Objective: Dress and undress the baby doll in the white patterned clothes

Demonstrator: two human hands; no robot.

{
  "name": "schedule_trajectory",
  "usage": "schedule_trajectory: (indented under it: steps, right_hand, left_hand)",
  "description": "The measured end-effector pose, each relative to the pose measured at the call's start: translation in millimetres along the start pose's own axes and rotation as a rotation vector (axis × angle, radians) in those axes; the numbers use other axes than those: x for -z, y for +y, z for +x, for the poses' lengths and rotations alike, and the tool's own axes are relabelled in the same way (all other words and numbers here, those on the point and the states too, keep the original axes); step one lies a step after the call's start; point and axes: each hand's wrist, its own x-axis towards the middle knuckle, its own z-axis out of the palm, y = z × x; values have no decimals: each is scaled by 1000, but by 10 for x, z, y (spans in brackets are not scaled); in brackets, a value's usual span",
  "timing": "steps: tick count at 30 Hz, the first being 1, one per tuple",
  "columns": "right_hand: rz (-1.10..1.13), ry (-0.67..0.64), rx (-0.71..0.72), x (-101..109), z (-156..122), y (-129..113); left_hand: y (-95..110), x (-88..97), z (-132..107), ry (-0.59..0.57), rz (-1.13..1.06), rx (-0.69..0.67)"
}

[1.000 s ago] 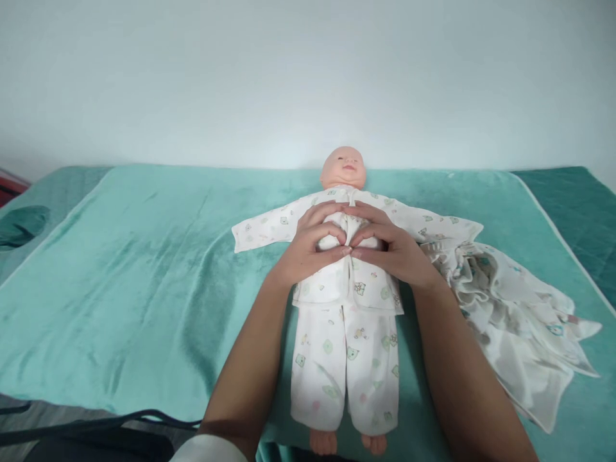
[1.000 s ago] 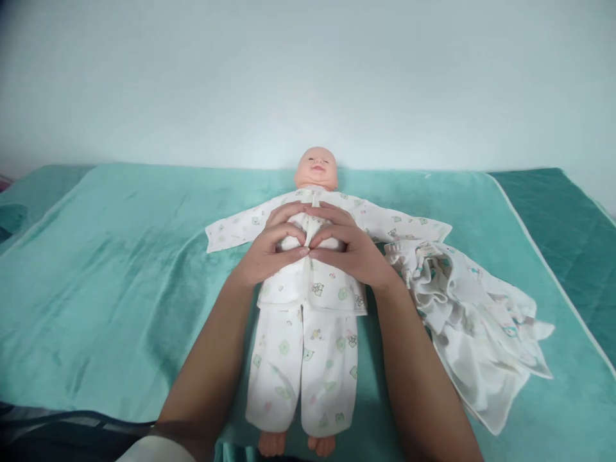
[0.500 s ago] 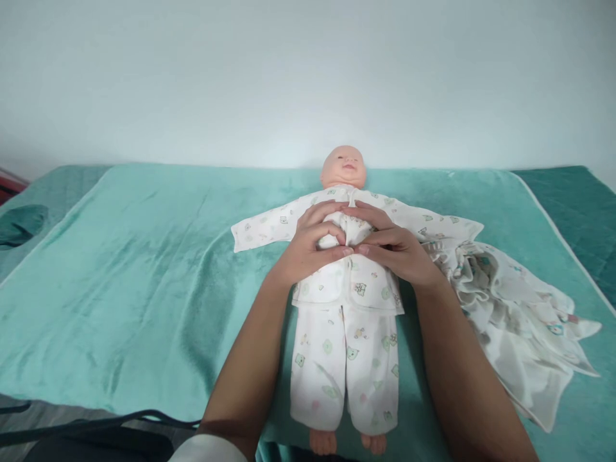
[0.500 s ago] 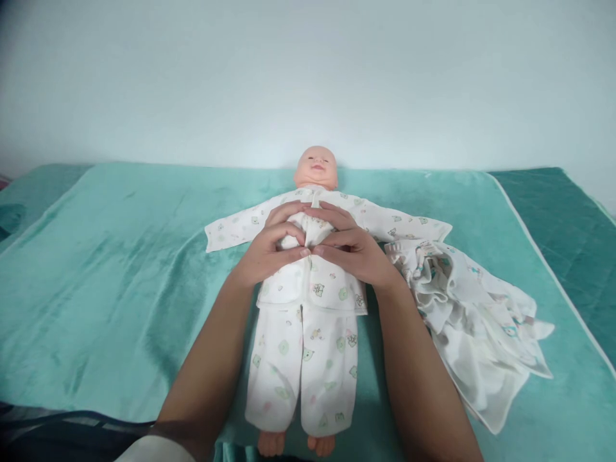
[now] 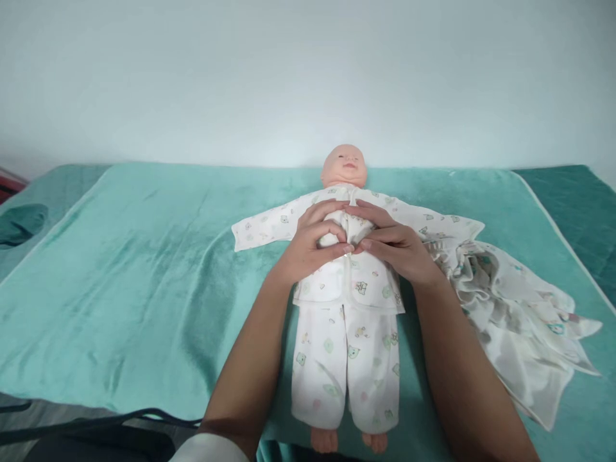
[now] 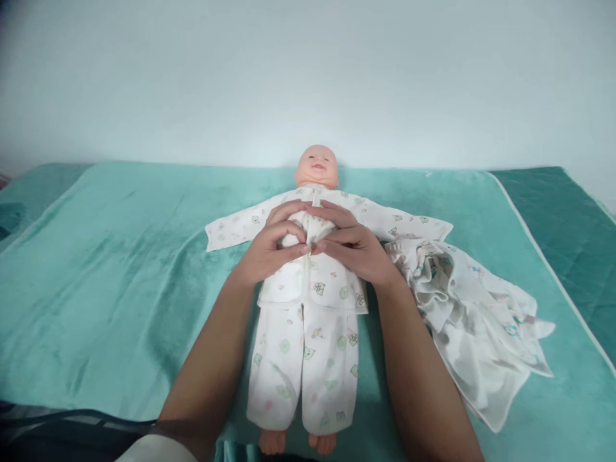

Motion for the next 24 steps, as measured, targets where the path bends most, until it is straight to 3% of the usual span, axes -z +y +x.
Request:
schedule_trajectory:
  steps: [11,18,24]
  right_hand:
    - [-92,-32,3,7,24,-14]
    - [-163,143,-70,-217,62,-182]
    - [-379,331,-188,-417,93,-277]
  left_hand:
    - [-31,10,-12,-11,-28,-53]
    - [-28,37,-14,-41,-58,-45]
    - [-39,95,-27,-67,-301,60]
